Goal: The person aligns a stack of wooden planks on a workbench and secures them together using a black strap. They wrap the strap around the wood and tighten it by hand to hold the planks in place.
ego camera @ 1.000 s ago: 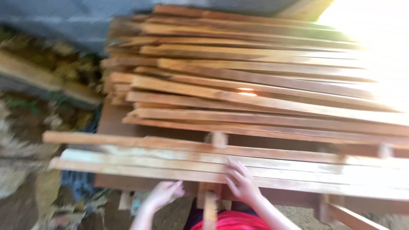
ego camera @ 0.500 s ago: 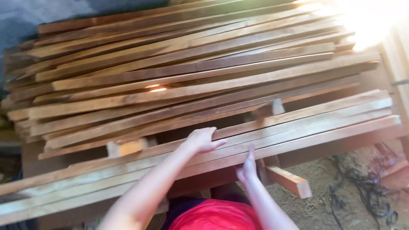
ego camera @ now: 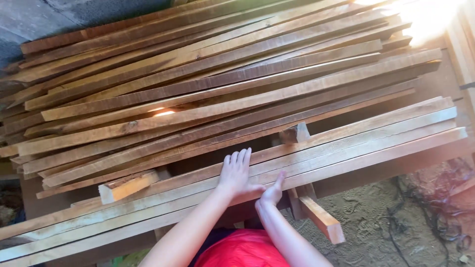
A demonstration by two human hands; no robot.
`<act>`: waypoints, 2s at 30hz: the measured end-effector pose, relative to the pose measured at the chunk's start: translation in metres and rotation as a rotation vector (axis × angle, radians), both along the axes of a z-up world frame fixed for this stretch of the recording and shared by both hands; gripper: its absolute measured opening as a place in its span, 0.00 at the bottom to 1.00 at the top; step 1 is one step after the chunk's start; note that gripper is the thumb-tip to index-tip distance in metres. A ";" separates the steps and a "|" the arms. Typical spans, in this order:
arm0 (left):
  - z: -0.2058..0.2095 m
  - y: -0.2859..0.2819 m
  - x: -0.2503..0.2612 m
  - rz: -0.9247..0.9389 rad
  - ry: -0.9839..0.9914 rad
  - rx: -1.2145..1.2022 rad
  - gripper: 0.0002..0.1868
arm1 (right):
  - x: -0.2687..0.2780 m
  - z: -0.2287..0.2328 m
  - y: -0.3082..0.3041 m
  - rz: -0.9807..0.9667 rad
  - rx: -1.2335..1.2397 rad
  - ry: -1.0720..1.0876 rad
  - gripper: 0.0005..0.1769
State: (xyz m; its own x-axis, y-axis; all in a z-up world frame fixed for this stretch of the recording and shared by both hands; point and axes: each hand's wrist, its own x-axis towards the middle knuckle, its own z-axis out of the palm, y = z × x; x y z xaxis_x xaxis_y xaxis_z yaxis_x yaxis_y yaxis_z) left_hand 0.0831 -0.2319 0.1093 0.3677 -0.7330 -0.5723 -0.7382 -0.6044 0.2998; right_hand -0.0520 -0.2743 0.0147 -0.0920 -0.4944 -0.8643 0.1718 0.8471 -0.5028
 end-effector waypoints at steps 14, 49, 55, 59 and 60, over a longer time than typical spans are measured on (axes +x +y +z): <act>-0.072 0.065 -0.063 0.382 -0.406 -0.330 0.37 | -0.002 -0.004 0.003 -0.020 -0.020 0.009 0.51; 0.022 0.396 0.027 1.036 -0.141 -0.463 0.45 | 0.090 0.125 0.208 2.179 -1.439 0.359 0.55; 0.016 0.428 0.024 0.669 -0.212 0.169 0.58 | 0.106 0.120 0.233 2.353 -1.171 0.853 0.69; 0.023 0.440 0.023 0.648 -0.131 0.138 0.55 | 0.103 0.111 0.238 2.327 -1.153 0.878 0.70; 0.024 0.442 0.026 0.592 -0.158 0.131 0.55 | 0.105 0.110 0.238 2.303 -1.157 0.885 0.71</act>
